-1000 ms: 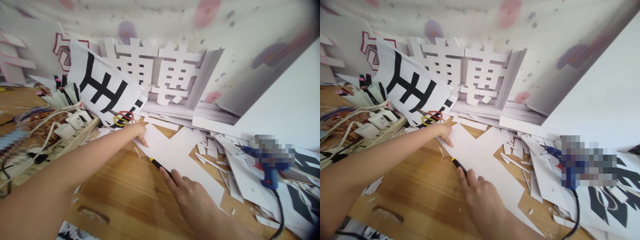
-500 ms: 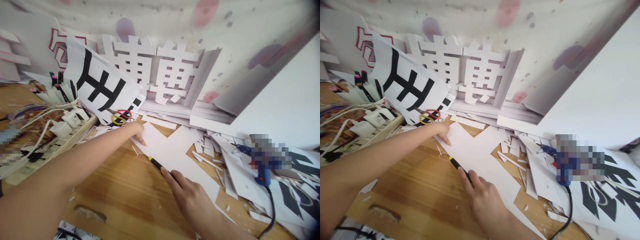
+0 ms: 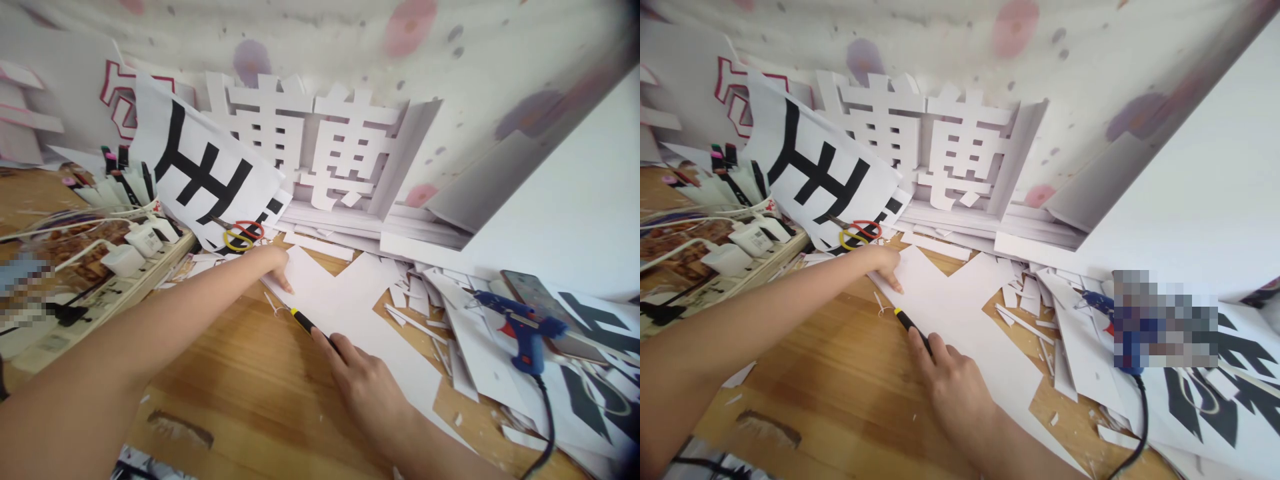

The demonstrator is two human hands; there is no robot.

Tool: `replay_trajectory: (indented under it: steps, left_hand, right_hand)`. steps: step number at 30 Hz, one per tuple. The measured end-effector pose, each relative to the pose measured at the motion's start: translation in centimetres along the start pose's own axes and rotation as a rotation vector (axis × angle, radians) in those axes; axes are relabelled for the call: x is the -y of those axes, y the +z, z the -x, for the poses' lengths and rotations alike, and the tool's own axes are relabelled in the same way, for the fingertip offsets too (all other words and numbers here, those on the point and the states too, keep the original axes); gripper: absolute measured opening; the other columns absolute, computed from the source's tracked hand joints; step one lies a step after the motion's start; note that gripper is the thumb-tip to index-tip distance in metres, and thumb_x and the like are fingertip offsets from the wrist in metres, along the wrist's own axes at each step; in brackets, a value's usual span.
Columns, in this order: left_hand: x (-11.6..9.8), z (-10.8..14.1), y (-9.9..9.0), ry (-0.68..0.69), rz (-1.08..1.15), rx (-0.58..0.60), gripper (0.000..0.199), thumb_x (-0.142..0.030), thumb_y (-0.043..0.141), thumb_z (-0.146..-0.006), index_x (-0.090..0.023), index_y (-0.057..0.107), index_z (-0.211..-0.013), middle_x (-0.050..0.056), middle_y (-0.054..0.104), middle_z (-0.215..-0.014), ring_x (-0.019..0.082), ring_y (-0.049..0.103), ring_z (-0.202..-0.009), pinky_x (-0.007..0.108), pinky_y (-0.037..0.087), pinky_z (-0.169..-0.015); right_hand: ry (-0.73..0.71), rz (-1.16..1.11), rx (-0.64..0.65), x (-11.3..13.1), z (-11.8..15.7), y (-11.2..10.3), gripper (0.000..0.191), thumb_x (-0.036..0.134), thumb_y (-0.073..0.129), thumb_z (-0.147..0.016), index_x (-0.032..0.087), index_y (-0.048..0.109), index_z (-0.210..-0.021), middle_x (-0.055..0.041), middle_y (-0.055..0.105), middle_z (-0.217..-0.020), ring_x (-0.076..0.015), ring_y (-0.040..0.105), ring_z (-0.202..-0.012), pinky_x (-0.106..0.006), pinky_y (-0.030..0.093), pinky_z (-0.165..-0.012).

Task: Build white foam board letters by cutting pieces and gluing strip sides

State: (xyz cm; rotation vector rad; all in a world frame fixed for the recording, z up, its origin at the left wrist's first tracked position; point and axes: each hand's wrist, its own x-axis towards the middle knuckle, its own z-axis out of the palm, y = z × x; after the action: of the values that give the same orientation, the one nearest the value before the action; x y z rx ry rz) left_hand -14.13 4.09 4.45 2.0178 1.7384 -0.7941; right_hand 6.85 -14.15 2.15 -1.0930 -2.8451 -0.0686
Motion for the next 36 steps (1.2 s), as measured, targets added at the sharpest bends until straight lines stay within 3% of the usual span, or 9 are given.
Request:
replay_trajectory:
  steps: [5,12,18,24,28,36]
  left_hand:
    - [-0.1,0.0,0.0,-0.016,0.001,-0.016,0.112,-0.066,0.075,-0.026,-0.017,0.053,-0.124,0.019,0.053,-0.127,0.042,0.051,-0.11,0.049,0.041,-0.092]
    - [-0.3,0.3,0.0,-0.021,-0.003,-0.018,0.107,-0.066,0.075,-0.028,-0.02,0.055,-0.122,0.018,0.053,-0.126,0.042,0.048,-0.113,0.049,0.04,-0.094]
    - [-0.4,1.0,-0.2,-0.019,-0.019,-0.014,0.11,-0.067,0.074,-0.027,-0.017,0.054,-0.124,0.019,0.052,-0.127,0.042,0.048,-0.113,0.049,0.04,-0.094]
    - [-0.6,1.1,-0.3,0.001,-0.035,-0.007,0.113,-0.068,0.073,-0.029,-0.015,0.051,-0.126,0.021,0.05,-0.129,0.042,0.048,-0.113,0.049,0.04,-0.093]
    - [-0.4,0.7,-0.1,0.013,-0.039,-0.001,0.106,-0.07,0.072,-0.029,-0.021,0.055,-0.122,0.016,0.054,-0.126,0.039,0.051,-0.11,0.048,0.039,-0.095]
    - [-0.1,0.2,0.0,0.015,-0.001,-0.006,0.107,-0.071,0.071,-0.029,-0.018,0.056,-0.121,0.018,0.055,-0.125,0.039,0.053,-0.107,0.049,0.04,-0.093]
  right_hand:
    - [0.021,0.039,0.031,0.6,-0.5,-0.3,0.07,-0.003,0.037,-0.065,0.006,0.032,-0.135,-0.0127,0.059,-0.101,-0.0159,0.058,-0.064,-0.027,0.052,-0.054]
    - [0.034,0.122,0.218,1.7,-1.4,-1.8,0.078,0.005,0.056,-0.06,0.001,0.034,-0.135,-0.0145,0.059,-0.099,-0.0188,0.059,-0.064,-0.029,0.052,-0.049]
    - [0.019,0.175,0.208,1.8,-1.8,-2.7,0.079,0.011,0.064,-0.06,0.004,0.037,-0.134,-0.011,0.058,-0.09,-0.0173,0.057,-0.058,-0.028,0.048,-0.044]
    - [0.005,0.219,0.25,1.8,-1.5,-3.3,0.076,0.01,0.061,-0.061,0.003,0.039,-0.133,-0.0111,0.06,-0.089,-0.0165,0.057,-0.057,-0.027,0.046,-0.043]
    - [0.008,0.258,0.221,1.6,-1.1,-3.2,0.074,0.005,0.056,-0.059,0.006,0.041,-0.131,-0.0091,0.062,-0.086,-0.0152,0.057,-0.053,-0.026,0.045,-0.041]
    - [-0.001,0.293,0.211,1.6,0.0,-3.2,0.075,0.004,0.05,-0.056,0.009,0.044,-0.13,-0.0082,0.063,-0.088,-0.0136,0.058,-0.054,-0.023,0.043,-0.04]
